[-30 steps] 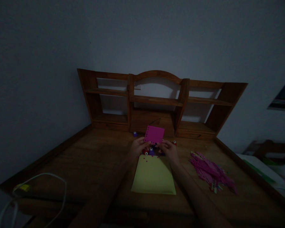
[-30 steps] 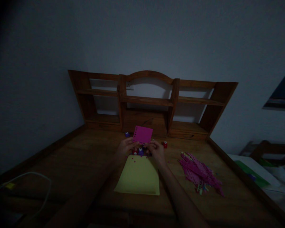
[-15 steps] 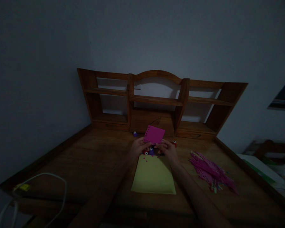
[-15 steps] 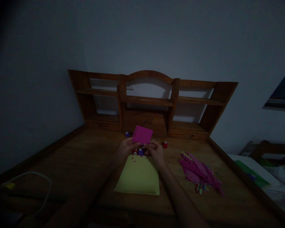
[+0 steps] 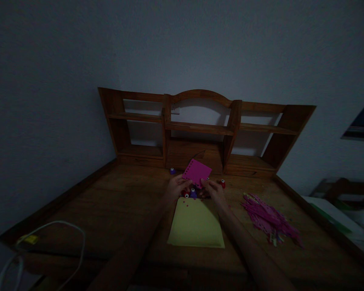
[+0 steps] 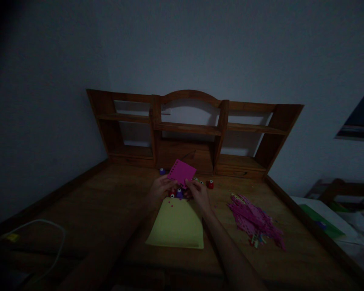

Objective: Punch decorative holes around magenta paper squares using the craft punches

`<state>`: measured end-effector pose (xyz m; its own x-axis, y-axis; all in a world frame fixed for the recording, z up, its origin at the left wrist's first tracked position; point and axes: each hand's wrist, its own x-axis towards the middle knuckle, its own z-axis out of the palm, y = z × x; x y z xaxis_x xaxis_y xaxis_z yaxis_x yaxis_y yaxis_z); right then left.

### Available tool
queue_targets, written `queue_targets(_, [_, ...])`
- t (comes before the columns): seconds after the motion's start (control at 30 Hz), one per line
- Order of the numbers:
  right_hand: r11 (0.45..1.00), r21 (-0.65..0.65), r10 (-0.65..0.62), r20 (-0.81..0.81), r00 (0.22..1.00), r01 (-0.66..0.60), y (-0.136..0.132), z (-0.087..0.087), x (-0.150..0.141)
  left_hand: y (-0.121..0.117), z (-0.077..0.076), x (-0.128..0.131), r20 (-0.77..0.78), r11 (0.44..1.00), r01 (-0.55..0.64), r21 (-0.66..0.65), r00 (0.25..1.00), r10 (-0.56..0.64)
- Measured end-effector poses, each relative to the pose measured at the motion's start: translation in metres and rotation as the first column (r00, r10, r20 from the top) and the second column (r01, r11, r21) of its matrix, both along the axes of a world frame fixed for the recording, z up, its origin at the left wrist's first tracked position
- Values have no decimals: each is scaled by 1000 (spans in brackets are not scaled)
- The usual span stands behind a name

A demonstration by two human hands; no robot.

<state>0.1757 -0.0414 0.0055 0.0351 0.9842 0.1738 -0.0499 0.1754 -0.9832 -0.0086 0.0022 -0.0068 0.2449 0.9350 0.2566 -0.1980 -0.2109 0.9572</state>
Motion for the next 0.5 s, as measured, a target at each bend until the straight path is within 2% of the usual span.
queue_targets(0.2, [992,108,-73,-2,997,73,6,-3,5,-1,4,1,20,999,-15,-42,1000,16])
queue_targets(0.33, [995,86,-44,-75,996,50,10,-7,5,-1,5,1,0,1000,3,-29,1000,-3])
queue_targets(0.5, [997,68,-19,-136,990,29,11,-7,3,0,-2,3,-74,998,46,-31,996,-48])
